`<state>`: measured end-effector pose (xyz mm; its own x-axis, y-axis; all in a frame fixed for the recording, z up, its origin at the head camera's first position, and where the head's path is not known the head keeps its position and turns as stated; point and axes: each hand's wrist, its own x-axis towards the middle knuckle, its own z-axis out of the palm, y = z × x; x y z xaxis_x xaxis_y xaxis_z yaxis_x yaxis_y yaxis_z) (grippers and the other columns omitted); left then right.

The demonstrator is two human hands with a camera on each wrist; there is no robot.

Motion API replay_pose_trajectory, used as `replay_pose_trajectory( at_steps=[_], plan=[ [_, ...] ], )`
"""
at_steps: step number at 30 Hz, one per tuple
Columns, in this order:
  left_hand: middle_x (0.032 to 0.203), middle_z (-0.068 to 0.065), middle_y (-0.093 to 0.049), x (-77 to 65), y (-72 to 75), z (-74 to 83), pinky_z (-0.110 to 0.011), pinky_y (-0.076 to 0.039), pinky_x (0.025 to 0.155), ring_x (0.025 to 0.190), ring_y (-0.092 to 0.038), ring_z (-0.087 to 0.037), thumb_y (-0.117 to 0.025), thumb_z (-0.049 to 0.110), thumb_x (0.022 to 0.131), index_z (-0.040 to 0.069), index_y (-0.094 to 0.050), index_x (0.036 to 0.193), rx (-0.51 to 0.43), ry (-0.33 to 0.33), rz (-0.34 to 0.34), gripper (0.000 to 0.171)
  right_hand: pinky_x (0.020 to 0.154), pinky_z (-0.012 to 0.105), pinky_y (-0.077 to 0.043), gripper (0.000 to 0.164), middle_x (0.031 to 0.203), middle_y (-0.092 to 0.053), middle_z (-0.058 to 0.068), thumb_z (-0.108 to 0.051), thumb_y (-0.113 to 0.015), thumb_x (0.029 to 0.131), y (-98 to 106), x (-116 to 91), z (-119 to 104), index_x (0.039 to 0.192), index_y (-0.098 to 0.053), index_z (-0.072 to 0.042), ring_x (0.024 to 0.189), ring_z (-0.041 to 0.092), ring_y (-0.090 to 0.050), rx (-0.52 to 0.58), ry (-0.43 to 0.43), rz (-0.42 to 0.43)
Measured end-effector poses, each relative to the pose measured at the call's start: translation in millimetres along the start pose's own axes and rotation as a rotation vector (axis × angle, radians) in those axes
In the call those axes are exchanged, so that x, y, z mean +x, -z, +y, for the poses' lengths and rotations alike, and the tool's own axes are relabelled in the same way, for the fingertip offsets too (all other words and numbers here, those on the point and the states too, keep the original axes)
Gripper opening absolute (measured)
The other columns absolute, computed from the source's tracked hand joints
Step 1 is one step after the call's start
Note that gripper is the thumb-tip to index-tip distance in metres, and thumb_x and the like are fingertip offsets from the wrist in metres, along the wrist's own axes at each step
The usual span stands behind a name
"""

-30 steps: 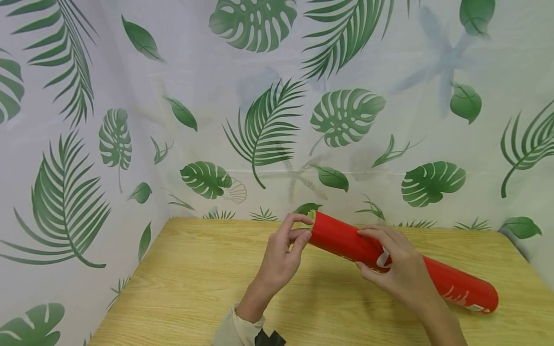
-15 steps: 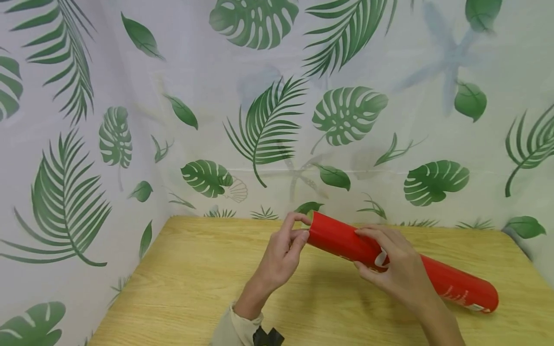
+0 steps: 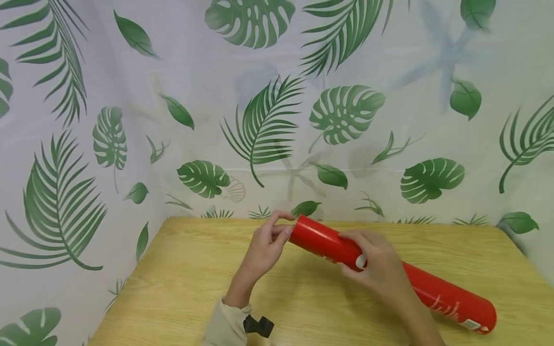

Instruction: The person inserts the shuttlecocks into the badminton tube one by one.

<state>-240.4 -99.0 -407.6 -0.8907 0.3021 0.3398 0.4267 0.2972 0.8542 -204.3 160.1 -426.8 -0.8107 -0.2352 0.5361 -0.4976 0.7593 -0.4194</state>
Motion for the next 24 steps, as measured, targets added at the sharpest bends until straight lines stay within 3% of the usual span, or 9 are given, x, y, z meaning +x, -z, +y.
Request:
replay_pose_trajectory(
  at_steps=[3, 7, 11, 18, 24],
  plan=[
    [0.113, -0.004, -0.067, 0.8, 2.8, -8.6, -0.03, -0.052, 0.084, 0.1, -0.065, -0.013, -0.05, 0.017, 0.099, 0.013, -0.054, 0.12, 0.048, 0.024, 0.008, 0.022, 0.077, 0.048, -0.052, 0.06, 0.114, -0.06, -0.003, -0.03, -0.084, 0.067, -10, 0, 0, 0.122, -0.06, -0.027, 0.103, 0.02, -0.052, -0.027, -0.039, -0.032],
    [0.115, -0.008, -0.066, 2.3, 8.1, -22.0, -0.036, -0.051, 0.089, 0.104, -0.064, -0.019, -0.049, 0.016, 0.1, 0.009, -0.057, 0.119, 0.067, 0.002, 0.048, 0.022, 0.077, 0.049, -0.052, 0.059, 0.115, -0.061, 0.0, -0.035, -0.082, 0.068, -23, 1, -1, 0.122, -0.06, -0.026, 0.102, 0.023, -0.054, -0.074, -0.075, -0.085],
    [0.114, -0.009, -0.065, 1.7, 16.7, -36.1, -0.037, -0.051, 0.088, 0.101, -0.064, -0.022, -0.049, 0.014, 0.1, 0.006, -0.058, 0.117, 0.069, -0.007, 0.114, 0.021, 0.081, 0.051, -0.049, 0.058, 0.117, -0.061, 0.002, -0.036, -0.083, 0.068, -34, -1, 0, 0.121, -0.062, -0.024, 0.104, 0.025, -0.054, -0.096, -0.095, -0.115],
    [0.111, -0.007, -0.065, -2.8, 35.9, -56.7, -0.04, -0.053, 0.084, 0.098, -0.064, -0.025, -0.052, 0.012, 0.098, 0.007, -0.062, 0.112, 0.134, 0.072, 0.239, 0.018, 0.08, 0.049, -0.048, 0.055, 0.112, -0.063, 0.002, -0.036, -0.081, 0.069, -50, -6, 1, 0.119, -0.063, -0.024, 0.1, 0.024, -0.055, -0.129, -0.115, -0.166],
    [0.11, -0.007, -0.065, -6.0, 51.7, -68.0, -0.042, -0.052, 0.083, 0.096, -0.064, -0.027, -0.052, 0.011, 0.098, 0.005, -0.062, 0.112, 0.118, 0.106, 0.276, 0.018, 0.078, 0.05, -0.047, 0.055, 0.111, -0.062, 0.002, -0.037, -0.081, 0.069, -55, -5, -2, 0.119, -0.062, -0.023, 0.1, 0.025, -0.055, -0.169, -0.087, -0.173]
  ],
)
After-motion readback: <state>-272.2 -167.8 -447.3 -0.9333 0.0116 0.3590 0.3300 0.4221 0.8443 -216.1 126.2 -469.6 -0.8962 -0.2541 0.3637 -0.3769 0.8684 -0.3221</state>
